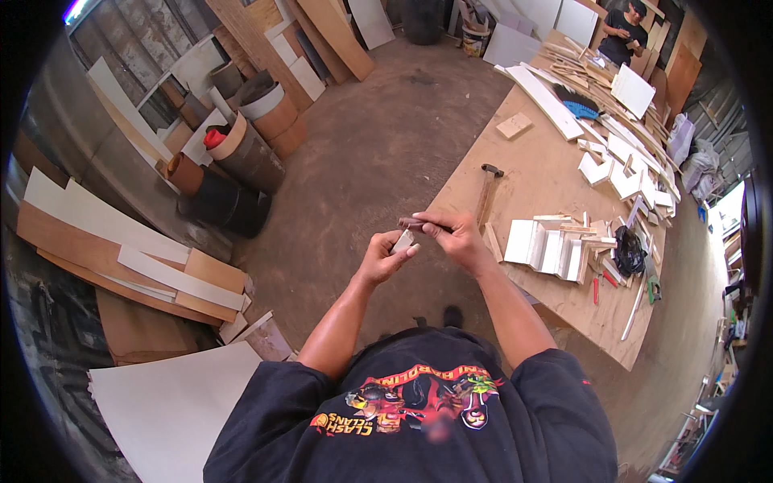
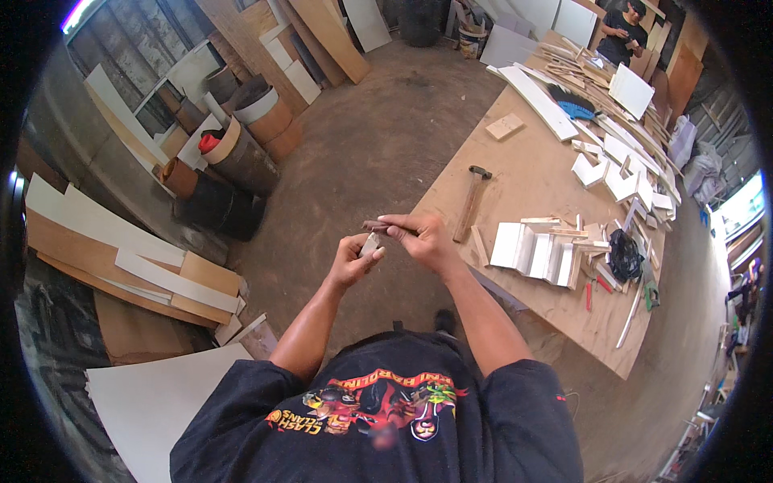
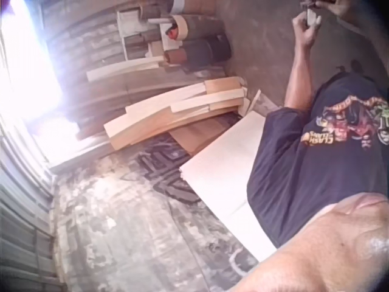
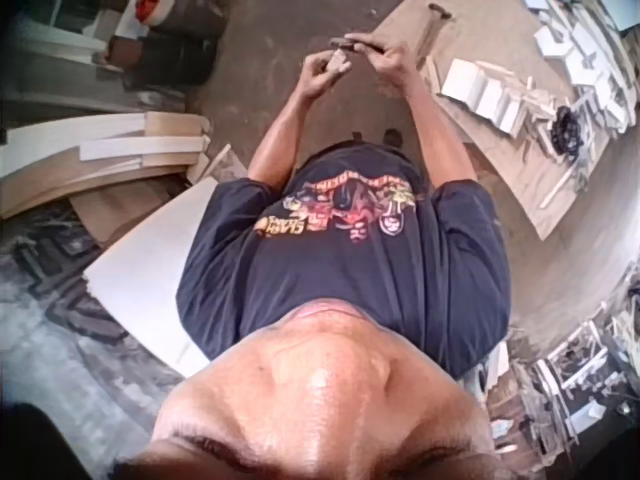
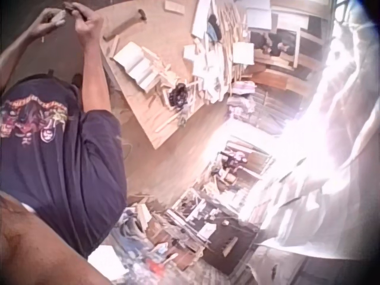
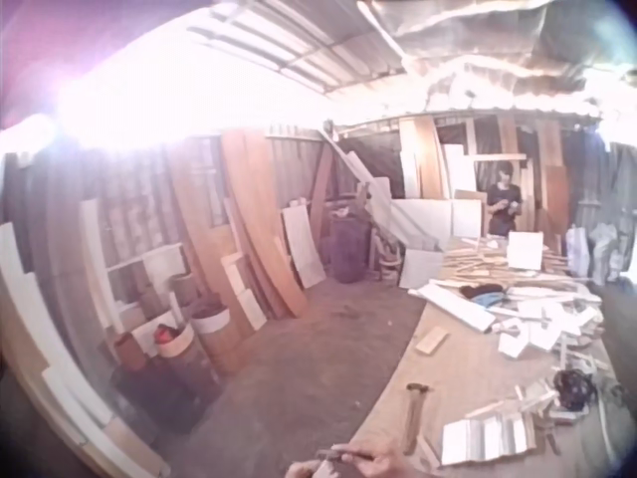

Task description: The person hammers a nail into a wooden joint, fits small wooden boards together to form a structure, and uses a hand saw to trim a small piece of wood.

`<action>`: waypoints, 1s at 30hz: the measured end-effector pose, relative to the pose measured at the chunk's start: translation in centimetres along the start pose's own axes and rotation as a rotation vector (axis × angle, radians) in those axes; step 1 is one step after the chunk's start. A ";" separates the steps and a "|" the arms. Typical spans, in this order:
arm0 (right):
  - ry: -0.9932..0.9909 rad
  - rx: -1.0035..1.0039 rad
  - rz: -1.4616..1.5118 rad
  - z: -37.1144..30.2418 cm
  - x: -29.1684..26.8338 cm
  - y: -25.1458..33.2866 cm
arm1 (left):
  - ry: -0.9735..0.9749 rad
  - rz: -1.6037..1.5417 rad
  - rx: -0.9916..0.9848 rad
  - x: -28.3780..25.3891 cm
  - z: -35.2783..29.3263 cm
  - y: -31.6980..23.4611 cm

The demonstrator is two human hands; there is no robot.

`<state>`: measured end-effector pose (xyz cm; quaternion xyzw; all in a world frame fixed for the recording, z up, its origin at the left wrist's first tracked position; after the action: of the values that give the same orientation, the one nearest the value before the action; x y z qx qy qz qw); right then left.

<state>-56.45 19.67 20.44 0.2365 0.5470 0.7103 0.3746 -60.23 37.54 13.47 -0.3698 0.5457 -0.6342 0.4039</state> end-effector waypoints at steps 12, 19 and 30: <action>0.059 0.060 -0.458 -1.8 -2.3 2.5 | -0.059 0.397 0.117 3.3 2.3 -2.7; 0.079 0.023 -0.679 -1.6 -5.1 3.9 | -0.046 0.745 -0.086 3.8 2.8 -2.4; 0.009 0.065 -0.612 -3.3 -5.6 1.8 | -0.131 0.795 -0.083 4.9 2.2 -1.4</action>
<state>-55.96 13.04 21.59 0.0694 0.6170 0.5475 0.5610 -60.30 32.33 15.26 -0.1856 0.6444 -0.3810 0.6365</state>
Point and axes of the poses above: each hand's wrist, its own z-axis towards the middle knuckle, its own x-axis out of the palm, y = z × x, the point moved 4 cm from there along z, towards the middle knuckle, and after that the axes turned 11 degrees about y, right-handed, at the moved point
